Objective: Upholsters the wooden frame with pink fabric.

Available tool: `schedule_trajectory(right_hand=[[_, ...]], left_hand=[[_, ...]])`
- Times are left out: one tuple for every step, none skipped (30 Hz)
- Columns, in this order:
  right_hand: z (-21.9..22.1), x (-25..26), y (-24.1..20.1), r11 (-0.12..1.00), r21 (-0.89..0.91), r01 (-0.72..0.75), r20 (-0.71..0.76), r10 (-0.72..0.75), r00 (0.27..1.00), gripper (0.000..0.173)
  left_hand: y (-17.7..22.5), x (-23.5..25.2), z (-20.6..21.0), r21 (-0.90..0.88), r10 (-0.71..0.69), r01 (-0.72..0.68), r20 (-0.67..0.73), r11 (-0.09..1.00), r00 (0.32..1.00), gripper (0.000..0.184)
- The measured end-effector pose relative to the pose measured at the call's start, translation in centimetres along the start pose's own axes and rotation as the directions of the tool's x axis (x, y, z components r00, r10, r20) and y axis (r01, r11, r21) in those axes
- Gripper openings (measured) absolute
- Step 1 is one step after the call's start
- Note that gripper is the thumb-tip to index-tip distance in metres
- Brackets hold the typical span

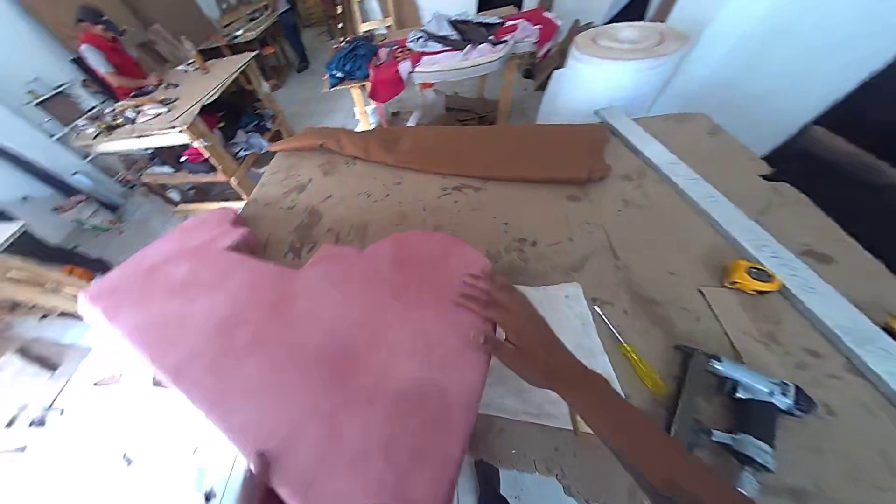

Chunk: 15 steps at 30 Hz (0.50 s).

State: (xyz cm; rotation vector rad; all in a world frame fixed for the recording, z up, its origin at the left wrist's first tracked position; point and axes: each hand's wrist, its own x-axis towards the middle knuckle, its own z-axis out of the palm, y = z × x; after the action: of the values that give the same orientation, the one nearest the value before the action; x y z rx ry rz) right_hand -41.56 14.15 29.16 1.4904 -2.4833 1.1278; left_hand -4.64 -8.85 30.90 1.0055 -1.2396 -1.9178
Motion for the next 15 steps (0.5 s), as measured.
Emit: schedule_trajectory(right_hand=[[-0.8,0.3,-1.0,0.999,-0.038,-0.002,0.029,0.003,1.0,0.062],[-1.1,0.0,-1.8,0.998,-0.057,-0.02,0.058,0.023,0.998,0.068],[-1.3,-0.9,-2.5,0.998,-0.055,-0.028,0.101,0.034,0.994,0.073],[-1.3,-1.6,-3.3,0.999,-0.029,-0.017,0.152,0.021,0.988,0.081],[-1.2,-2.3,-4.6,1.0,0.025,-0.001,0.201,-0.004,0.98,0.091],[-0.8,-3.0,-6.5,0.993,0.115,0.013,0.231,-0.04,0.972,0.101],[-0.4,-3.5,-8.9,0.971,0.237,0.028,0.211,-0.08,0.974,0.111],[0.0,-3.5,-11.6,0.934,0.356,0.028,0.16,-0.091,0.983,0.117],[0.3,-3.0,-13.7,0.9,0.435,0.011,0.069,-0.046,0.997,0.115],[0.5,-2.2,-15.1,0.891,0.454,-0.016,-0.067,0.053,0.996,0.102],[0.4,-1.2,-15.7,0.884,0.463,-0.067,-0.168,0.161,0.973,0.088],[-0.2,-0.5,-15.7,0.864,0.488,-0.125,-0.212,0.257,0.943,0.075],[-0.9,0.0,-15.6,0.841,0.517,-0.162,-0.237,0.322,0.917,0.066],[-1.5,0.1,-15.3,0.809,0.555,-0.193,-0.239,0.377,0.895,0.062],[-2.1,-0.1,-15.0,0.774,0.591,-0.227,-0.227,0.429,0.874,0.061]], left_hand=[[2.5,-0.1,0.6,0.017,0.099,-0.098,-0.009,0.995,0.995,0.043],[5.0,-0.1,1.3,0.062,0.179,-0.178,-0.017,0.982,0.984,0.049],[7.2,-0.1,2.1,0.122,0.256,-0.251,-0.023,0.96,0.966,0.054],[9.3,0.4,2.8,0.189,0.326,-0.319,-0.004,0.929,0.945,0.057],[11.5,0.9,3.4,0.245,0.37,-0.365,0.027,0.898,0.929,0.059],[13.4,1.4,4.0,0.293,0.384,-0.386,0.067,0.875,0.921,0.061],[15.0,2.0,5.1,0.341,0.391,-0.407,0.118,0.847,0.913,0.061],[16.4,2.9,7.1,0.375,0.396,-0.429,0.165,0.822,0.903,0.059],[17.7,3.9,9.7,0.414,0.396,-0.452,0.218,0.79,0.892,0.057],[18.6,5.0,12.7,0.461,0.387,-0.469,0.266,0.753,0.883,0.056],[19.1,6.0,15.5,0.493,0.372,-0.491,0.324,0.718,0.87,0.057],[19.0,6.8,18.1,0.521,0.355,-0.517,0.384,0.679,0.853,0.058],[18.6,7.5,20.4,0.547,0.35,-0.552,0.434,0.63,0.83,0.06],[17.9,7.8,22.2,0.547,0.36,-0.598,0.487,0.586,0.796,0.06],[16.6,7.5,23.6,0.521,0.374,-0.65,0.542,0.553,0.753,0.059]])
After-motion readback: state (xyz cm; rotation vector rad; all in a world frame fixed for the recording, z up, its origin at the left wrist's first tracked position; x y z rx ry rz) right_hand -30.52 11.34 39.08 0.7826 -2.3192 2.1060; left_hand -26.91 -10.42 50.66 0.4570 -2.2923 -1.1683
